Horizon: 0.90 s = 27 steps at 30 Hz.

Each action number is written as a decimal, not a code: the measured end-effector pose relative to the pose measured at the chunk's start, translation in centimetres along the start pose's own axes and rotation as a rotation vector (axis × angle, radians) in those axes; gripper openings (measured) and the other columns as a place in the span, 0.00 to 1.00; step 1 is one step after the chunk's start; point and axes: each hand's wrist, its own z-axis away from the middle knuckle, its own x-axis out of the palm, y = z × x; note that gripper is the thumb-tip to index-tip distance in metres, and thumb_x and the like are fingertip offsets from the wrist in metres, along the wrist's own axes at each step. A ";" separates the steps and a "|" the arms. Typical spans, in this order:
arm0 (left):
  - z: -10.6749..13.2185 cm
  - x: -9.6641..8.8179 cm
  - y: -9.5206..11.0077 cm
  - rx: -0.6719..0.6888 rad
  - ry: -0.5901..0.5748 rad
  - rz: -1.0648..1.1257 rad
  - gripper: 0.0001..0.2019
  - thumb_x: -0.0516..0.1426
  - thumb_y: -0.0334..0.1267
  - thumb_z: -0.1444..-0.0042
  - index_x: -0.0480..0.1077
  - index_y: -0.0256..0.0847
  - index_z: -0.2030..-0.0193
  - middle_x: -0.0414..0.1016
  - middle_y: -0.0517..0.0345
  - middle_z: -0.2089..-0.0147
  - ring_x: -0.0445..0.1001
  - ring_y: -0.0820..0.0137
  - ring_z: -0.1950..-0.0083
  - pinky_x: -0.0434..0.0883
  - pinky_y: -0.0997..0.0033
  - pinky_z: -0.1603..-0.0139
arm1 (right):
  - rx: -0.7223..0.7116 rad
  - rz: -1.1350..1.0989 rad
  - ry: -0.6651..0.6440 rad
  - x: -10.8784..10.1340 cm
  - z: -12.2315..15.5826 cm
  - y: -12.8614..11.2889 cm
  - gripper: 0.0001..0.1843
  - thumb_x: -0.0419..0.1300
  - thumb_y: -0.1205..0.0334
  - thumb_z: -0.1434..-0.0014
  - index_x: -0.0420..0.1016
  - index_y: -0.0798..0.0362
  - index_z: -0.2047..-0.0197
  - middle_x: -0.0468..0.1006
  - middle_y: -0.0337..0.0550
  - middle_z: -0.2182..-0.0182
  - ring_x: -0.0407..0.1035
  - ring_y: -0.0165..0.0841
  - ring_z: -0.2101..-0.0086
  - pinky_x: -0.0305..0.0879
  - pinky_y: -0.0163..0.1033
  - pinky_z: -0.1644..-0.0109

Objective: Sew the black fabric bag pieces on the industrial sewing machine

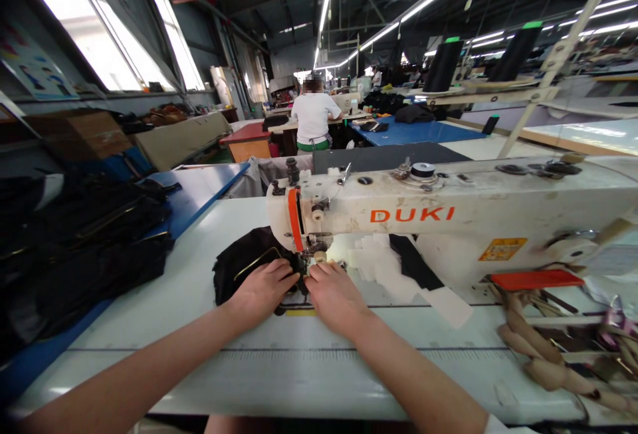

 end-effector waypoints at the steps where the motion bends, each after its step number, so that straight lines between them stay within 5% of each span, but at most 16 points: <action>1: 0.0 0.0 0.0 0.010 -0.005 -0.003 0.11 0.50 0.34 0.37 0.68 0.39 0.51 0.72 0.51 0.54 0.64 0.61 0.45 0.68 0.62 0.51 | -0.001 0.005 -0.002 0.0 0.0 0.0 0.07 0.54 0.69 0.40 0.74 0.54 0.62 0.72 0.46 0.64 0.62 0.40 0.58 0.57 0.44 0.53; 27: -1.8 0.9 -0.6 0.087 0.088 0.065 0.09 0.50 0.31 0.38 0.69 0.35 0.53 0.73 0.48 0.55 0.67 0.59 0.46 0.71 0.59 0.50 | 0.062 0.028 0.026 0.0 -0.1 0.9 0.08 0.53 0.69 0.41 0.74 0.55 0.63 0.73 0.45 0.65 0.62 0.40 0.59 0.53 0.45 0.51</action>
